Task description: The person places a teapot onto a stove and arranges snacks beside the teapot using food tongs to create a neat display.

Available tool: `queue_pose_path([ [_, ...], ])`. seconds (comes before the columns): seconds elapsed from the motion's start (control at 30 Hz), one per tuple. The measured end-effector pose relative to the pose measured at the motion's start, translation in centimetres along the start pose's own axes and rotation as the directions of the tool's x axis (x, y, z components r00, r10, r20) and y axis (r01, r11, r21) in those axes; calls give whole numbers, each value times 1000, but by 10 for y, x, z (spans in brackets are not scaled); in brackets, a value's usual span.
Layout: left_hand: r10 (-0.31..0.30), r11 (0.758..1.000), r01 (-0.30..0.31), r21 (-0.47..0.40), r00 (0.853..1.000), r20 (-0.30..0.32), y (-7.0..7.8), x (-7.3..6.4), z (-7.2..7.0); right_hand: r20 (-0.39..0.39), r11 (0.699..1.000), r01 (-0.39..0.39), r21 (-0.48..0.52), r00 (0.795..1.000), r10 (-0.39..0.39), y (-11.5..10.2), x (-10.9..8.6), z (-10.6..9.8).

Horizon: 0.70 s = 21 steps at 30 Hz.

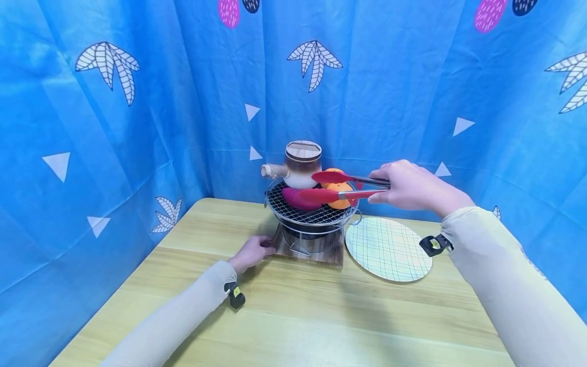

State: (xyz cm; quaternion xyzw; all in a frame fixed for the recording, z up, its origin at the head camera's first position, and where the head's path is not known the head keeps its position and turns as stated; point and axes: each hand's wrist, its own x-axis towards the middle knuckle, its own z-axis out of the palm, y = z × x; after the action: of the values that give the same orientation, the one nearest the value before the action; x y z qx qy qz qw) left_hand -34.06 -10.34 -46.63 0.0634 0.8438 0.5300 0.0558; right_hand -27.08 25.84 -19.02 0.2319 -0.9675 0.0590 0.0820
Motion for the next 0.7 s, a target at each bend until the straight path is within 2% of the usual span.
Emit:
queue_pose_path([
  [0.7,-3,1000,3,8,1000,-1,3,-2,-2,-4,995,-97,36,995,97,55,-50,0],
])
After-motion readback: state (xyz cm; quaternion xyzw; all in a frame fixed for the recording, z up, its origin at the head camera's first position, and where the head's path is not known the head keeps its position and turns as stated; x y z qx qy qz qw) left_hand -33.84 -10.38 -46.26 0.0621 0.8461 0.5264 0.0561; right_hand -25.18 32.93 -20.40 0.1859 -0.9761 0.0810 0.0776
